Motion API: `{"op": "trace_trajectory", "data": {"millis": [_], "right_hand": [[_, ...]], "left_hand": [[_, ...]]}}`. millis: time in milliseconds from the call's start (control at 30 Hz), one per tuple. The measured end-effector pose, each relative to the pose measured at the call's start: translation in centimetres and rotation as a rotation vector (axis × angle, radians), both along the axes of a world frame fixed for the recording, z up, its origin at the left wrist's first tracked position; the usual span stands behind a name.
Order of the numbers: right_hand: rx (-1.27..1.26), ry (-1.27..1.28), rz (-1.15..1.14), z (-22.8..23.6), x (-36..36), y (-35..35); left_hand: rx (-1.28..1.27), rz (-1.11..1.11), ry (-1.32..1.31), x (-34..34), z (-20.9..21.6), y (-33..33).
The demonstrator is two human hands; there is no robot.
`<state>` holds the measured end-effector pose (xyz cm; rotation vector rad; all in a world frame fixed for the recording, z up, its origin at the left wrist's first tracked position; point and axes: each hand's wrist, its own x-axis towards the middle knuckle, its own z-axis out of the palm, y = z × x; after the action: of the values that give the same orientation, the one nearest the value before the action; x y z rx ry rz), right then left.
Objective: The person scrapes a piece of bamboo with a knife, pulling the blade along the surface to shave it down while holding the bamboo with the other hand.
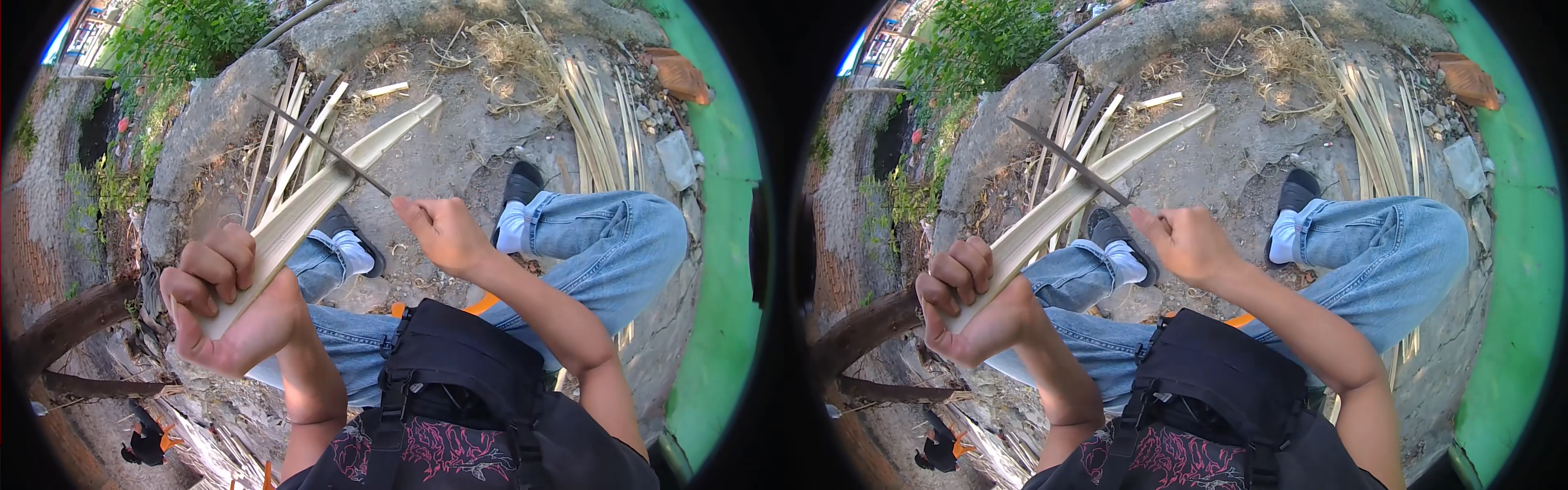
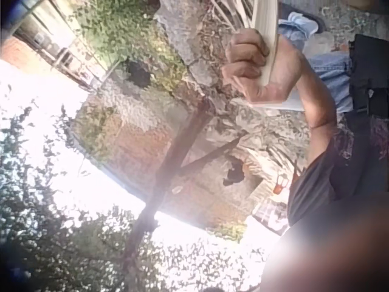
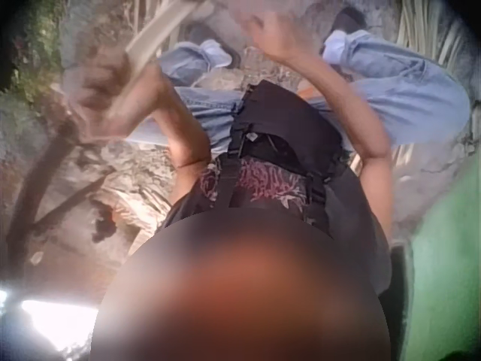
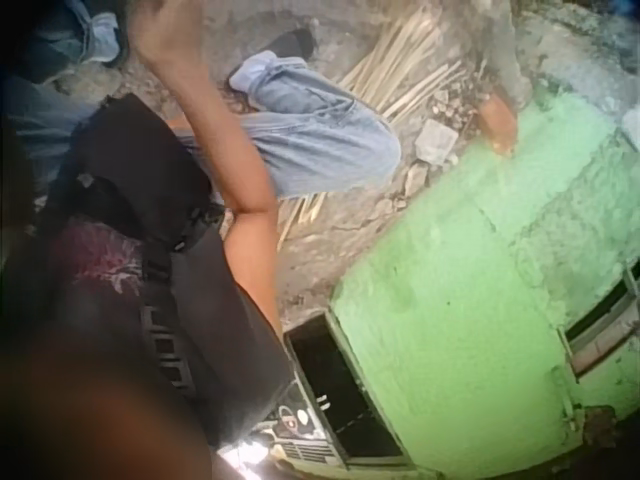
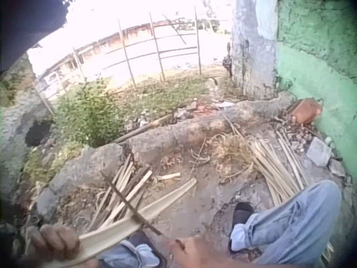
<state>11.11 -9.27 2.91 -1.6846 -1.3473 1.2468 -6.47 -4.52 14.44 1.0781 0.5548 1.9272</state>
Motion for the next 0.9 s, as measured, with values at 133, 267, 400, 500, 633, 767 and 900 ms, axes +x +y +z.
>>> {"op": "trace_trajectory", "data": {"millis": [133,267,400,500,633,767,900], "right_hand": [[0.082,0.108,0.119,0.4,0.0,-1.3],[-0.094,-0.006,0.001,-2.5,0.6,1.1],[0.093,0.091,0.074,1.2,-1.2,-1.3],[-0.148,0.01,-0.029,-3.7,2.0,0.7],[0.032,0.013,-0.024,-2.1,-0.2,0.4],[0.12,0.099,0.102,0.8,-1.3,-0.9],[-0.069,-0.04,-0.031,-5.0,1.6,1.4]], "left_hand": [[0.046,-0.113,0.036,0.4,1.5,-1.9],[0.053,-0.076,0.054,-0.6,0.3,-0.4],[0.043,-0.134,0.075,0.1,1.2,-1.5],[0.074,-0.116,0.048,-0.2,1.2,-1.2],[-0.003,-0.046,0.059,-1.2,0.3,-0.7],[-0.009,-0.024,0.028,-0.9,1.2,-1.4],[0.002,-0.019,0.026,-1.9,-0.1,0.1]]}}
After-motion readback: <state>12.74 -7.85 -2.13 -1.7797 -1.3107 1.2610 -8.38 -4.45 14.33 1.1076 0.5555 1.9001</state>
